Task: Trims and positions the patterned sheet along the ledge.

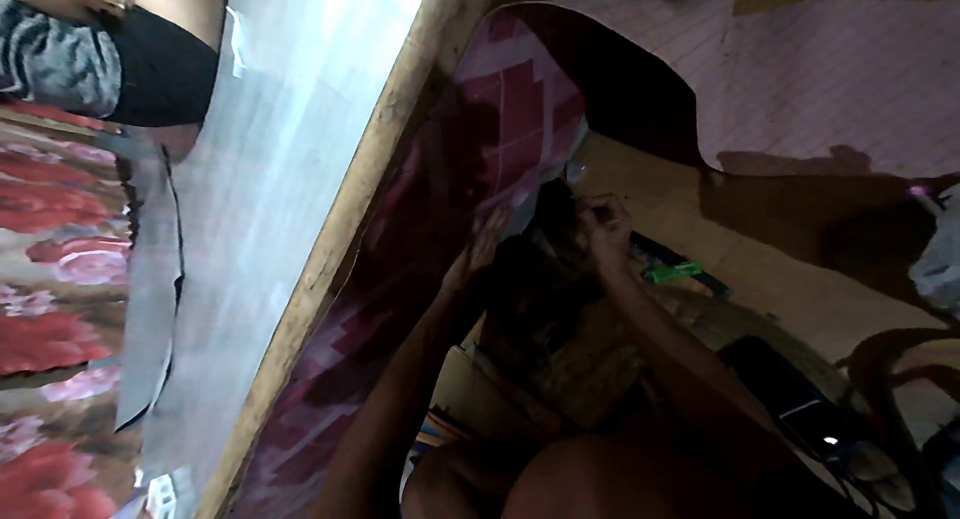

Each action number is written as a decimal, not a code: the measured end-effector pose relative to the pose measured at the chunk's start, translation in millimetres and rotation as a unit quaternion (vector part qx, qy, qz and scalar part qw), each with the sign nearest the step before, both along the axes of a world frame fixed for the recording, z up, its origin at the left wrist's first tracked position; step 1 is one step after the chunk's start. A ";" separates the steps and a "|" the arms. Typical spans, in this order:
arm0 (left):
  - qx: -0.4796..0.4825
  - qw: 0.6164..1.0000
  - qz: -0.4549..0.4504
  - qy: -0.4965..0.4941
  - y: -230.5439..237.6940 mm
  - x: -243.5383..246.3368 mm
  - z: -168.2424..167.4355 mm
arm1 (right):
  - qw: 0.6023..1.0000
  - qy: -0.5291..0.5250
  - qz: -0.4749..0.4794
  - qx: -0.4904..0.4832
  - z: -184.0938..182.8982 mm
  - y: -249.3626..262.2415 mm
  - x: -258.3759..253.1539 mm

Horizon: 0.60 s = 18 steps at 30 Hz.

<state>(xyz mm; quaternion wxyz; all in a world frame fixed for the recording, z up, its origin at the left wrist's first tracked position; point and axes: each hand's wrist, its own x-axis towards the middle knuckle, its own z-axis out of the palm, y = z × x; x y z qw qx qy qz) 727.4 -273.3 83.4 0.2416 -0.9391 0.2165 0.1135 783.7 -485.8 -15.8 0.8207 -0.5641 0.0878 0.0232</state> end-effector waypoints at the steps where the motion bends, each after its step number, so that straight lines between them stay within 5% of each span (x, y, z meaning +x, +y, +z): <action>1: -0.040 0.998 0.033 0.033 -2.5 0.5 3.9 | 1.000 0.017 0.000 0.002 2.5 -2.9 -0.3; 6: -0.092 0.984 0.099 0.120 -13.5 7.9 15.1 | 0.998 0.058 -0.010 0.030 3.6 -11.7 0.1; 9: -0.135 0.987 0.064 0.067 -12.1 4.9 12.9 | 0.998 0.033 -0.012 0.046 4.5 -11.2 0.6; 12: -0.063 0.998 -0.022 -0.005 -2.9 2.9 -1.1 | 0.998 0.011 -0.013 0.056 8.0 -12.3 -0.3; 18: 0.003 0.999 0.010 0.039 -16.8 15.3 7.3 | 0.999 0.008 0.002 0.035 9.9 -10.5 -1.0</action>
